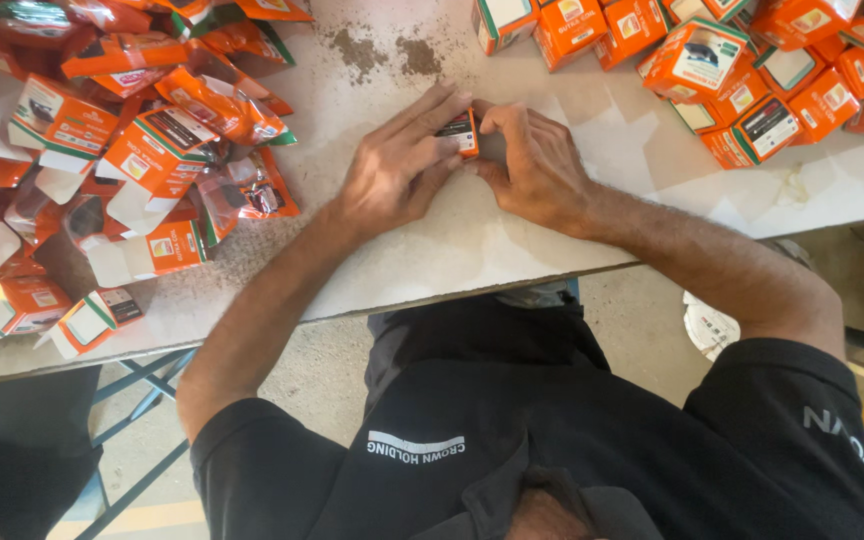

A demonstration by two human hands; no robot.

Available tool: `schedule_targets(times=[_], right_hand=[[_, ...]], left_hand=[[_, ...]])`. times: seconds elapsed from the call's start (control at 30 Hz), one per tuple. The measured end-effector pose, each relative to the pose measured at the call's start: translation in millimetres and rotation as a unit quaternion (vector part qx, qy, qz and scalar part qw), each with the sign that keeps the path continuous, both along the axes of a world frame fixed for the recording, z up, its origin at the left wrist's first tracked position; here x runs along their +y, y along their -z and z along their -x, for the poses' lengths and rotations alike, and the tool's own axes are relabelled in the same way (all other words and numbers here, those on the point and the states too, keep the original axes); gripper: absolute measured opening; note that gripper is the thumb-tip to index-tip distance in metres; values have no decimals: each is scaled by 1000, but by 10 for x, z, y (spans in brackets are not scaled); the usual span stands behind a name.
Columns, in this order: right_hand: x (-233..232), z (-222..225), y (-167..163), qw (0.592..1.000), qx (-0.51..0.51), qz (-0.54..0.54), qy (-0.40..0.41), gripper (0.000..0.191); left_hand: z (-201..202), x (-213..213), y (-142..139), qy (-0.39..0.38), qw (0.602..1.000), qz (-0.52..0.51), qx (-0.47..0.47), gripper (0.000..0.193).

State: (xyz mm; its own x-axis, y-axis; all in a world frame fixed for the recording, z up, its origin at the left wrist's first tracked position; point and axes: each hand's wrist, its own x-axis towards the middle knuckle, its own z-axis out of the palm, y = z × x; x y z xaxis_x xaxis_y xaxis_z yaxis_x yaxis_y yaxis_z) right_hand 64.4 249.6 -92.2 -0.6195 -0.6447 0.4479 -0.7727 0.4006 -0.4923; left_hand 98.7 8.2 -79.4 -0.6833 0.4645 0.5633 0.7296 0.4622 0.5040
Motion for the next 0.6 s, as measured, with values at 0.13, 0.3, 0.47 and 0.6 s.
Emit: schedule_targets(times=[0.13,0.3,0.47,0.6], right_hand=[[15,-5,45,1000,16,4,-8,60],[4,-30,22,999,9,26,-16,63],[-12,5,-106,996,1,56,-74,66],[130,70,-220,997,33,40,-49,41]], left_hand=[[21,-26,-12,33,988,91,124,25],[-40,82,-106,18,971,166,173,29],[-3,20,-85,7,991,76,107,18],[98,-131,47,-57,989,-122,54,15]])
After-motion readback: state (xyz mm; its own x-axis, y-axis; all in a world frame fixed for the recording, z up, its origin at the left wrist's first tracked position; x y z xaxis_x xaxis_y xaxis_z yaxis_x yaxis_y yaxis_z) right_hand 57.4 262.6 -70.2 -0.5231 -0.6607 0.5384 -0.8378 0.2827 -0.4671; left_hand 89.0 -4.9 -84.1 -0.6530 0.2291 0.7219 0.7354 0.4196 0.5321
